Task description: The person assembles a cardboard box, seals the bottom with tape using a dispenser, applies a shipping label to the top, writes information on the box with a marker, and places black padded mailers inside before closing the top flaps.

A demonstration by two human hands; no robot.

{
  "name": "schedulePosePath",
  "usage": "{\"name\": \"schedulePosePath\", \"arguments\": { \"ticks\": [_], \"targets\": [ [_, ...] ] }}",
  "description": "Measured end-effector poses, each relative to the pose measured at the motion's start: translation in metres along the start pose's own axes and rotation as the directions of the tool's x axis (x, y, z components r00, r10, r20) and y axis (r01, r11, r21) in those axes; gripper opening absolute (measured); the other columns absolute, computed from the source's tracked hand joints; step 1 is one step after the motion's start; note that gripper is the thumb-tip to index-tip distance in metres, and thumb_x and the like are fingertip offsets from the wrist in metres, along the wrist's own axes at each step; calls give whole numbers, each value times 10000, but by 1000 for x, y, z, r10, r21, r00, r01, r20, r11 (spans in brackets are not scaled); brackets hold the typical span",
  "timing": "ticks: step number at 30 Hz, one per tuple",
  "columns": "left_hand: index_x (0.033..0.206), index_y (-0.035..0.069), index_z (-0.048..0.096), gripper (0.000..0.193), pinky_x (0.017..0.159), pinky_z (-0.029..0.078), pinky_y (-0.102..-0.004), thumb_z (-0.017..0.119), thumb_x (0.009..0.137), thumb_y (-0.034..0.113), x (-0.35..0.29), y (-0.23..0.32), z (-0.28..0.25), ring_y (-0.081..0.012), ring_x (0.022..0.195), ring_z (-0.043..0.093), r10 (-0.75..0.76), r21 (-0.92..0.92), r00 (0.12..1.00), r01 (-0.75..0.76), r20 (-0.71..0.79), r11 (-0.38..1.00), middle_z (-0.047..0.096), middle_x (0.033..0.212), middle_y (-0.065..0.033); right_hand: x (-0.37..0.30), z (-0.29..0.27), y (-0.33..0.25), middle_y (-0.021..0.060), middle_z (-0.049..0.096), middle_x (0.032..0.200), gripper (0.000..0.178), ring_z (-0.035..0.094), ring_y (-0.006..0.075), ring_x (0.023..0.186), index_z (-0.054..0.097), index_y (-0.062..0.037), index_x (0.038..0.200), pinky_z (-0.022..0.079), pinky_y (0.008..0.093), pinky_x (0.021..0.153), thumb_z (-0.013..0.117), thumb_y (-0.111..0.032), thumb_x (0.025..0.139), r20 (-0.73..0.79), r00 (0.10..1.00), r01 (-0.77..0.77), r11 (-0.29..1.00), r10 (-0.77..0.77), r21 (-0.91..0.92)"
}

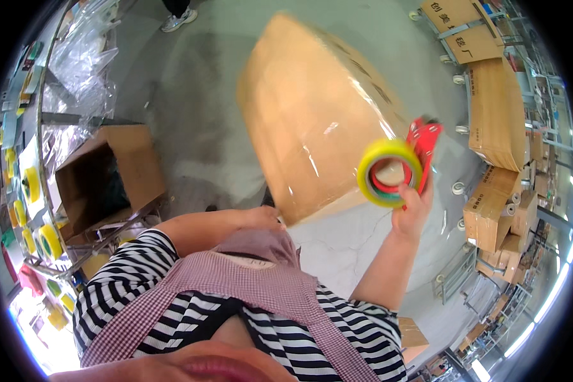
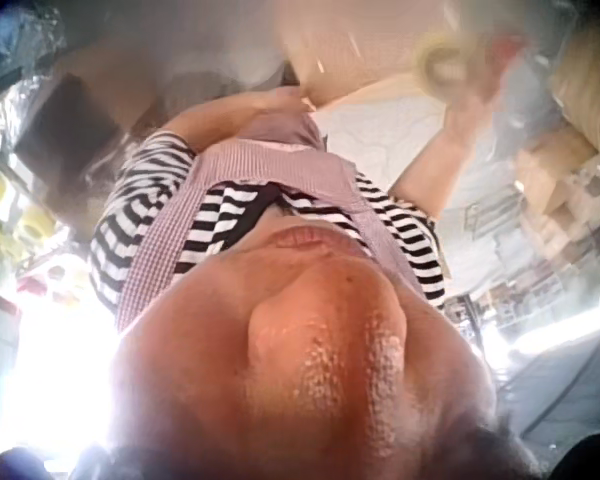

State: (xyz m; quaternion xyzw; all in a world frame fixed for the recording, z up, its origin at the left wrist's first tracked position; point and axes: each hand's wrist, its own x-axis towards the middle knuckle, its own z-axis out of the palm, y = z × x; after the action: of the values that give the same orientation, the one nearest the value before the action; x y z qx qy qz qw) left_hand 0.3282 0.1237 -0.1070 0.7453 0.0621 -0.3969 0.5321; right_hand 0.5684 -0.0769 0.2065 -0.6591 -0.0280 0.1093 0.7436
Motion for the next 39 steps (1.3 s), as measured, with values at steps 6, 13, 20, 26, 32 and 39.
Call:
{"name": "schedulePosePath", "arguments": {
  "ticks": [6,13,20,26,32,39],
  "targets": [
    [1523,223,270,587,1106,308,-475,385,1018,501,-92,50,-156,-302,1368,353,-653,-671,306,-606,-693,427,303,1531,-113,-9,36,122,142,546,1290,658,530,281,1197,443,24,1351,417,397,1038,540,-27,702,248,947,-320,646,203,693],
    [1544,71,167,831,1187,213,-366,612,930,411,-121,23,-133,-294,1486,167,-253,-315,662,26,-706,949,168,1599,-180,-24,90,243,134,593,1128,522,570,247,1023,481,43,1246,435,372,964,522,-32,731,516,718,-695,428,468,578],
    [1552,92,143,913,1223,29,-435,650,862,407,-123,42,-89,-260,1507,5,58,505,780,345,-623,791,53,1625,-135,-7,62,224,114,624,1214,537,591,281,1148,529,-19,1289,423,421,1063,545,-45,753,595,628,-777,454,501,436],
    [1554,109,164,803,1224,34,-447,556,904,369,-111,22,-68,-242,1508,44,278,795,901,111,-334,596,89,1632,-70,-19,31,225,107,592,1150,583,572,259,1044,510,-64,1310,491,396,881,563,-35,730,495,624,-778,539,605,323],
    [1506,80,294,610,1214,152,-435,508,936,119,-181,-61,-54,-277,1487,164,478,442,675,-243,-562,864,213,1596,-110,7,-37,202,119,553,1328,604,499,299,1262,428,-114,1429,415,496,1067,621,-122,857,490,578,-800,572,653,181],
    [1367,68,514,567,1026,427,-428,617,919,400,-299,37,-56,-315,1227,546,-208,-321,814,28,-543,947,603,1297,-158,-27,47,155,88,588,1252,626,599,272,1111,448,-86,1385,495,413,940,646,-257,816,482,413,-755,587,773,-294]
  ]
}}
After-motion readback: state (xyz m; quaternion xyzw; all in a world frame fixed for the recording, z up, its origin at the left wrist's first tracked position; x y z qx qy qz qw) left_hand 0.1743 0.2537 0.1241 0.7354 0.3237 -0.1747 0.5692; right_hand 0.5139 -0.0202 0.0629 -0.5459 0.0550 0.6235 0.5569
